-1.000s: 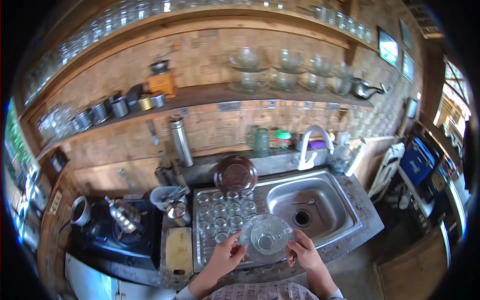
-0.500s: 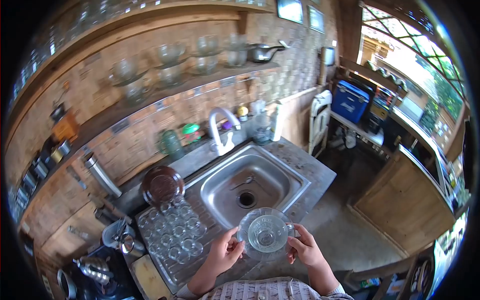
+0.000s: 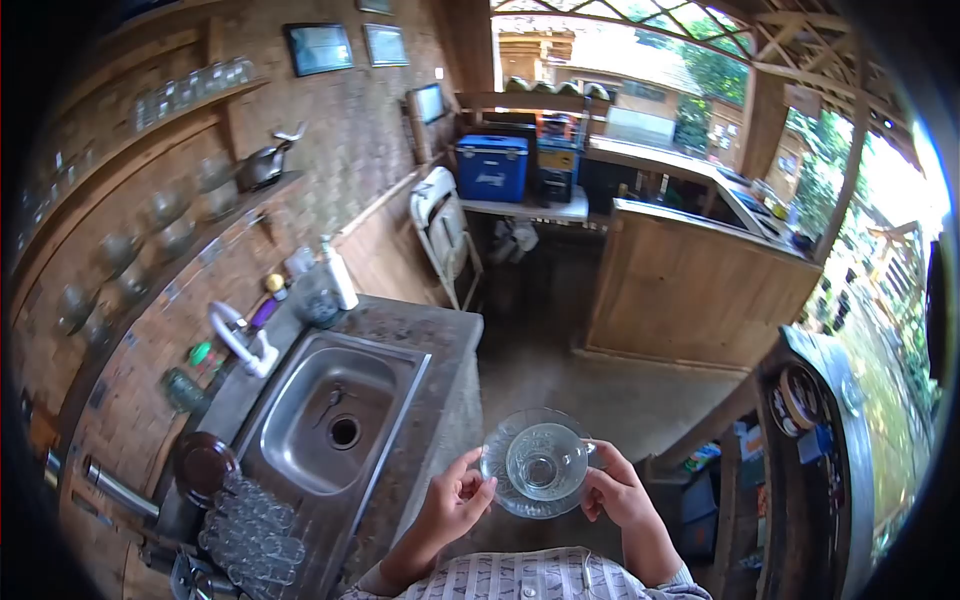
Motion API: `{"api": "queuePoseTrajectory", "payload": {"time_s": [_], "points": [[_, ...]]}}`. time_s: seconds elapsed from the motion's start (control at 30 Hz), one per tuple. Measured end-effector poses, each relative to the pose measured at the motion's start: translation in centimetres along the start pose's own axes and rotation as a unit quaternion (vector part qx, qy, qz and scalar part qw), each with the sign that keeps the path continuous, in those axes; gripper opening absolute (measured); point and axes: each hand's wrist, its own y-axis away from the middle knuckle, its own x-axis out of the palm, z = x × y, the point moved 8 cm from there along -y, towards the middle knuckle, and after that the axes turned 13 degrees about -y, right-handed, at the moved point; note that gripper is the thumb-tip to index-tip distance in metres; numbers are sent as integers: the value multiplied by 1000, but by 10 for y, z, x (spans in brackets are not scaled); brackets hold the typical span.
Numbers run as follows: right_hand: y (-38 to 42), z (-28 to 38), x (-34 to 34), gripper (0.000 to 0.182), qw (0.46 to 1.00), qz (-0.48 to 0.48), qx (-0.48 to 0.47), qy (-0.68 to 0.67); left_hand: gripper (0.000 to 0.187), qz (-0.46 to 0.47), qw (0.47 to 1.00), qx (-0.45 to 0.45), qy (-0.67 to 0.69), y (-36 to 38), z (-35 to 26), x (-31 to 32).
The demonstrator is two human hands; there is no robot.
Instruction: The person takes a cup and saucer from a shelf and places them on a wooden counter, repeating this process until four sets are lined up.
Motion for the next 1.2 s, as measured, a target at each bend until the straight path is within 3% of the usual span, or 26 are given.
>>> {"api": "queuePoseTrajectory", "payload": {"time_s": [0.3, 0.57, 0.9, 1.2], "points": [[104, 48, -112, 35, 988, -121, -97, -21, 41, 175, 983, 15, 53, -32, -35, 153], [188, 53, -160, 37, 950, -263, -158, -52, 43, 326, 942, 37, 70, -38, -60, 250], [276, 50, -168, 38, 861, -440, -242, -75, 41, 514, 849, 67, 99, -33, -92, 351], [321, 26, -151, 39, 716, -594, -340, -141, 39, 660, 729, 140, 115, -14, -121, 426]]}}
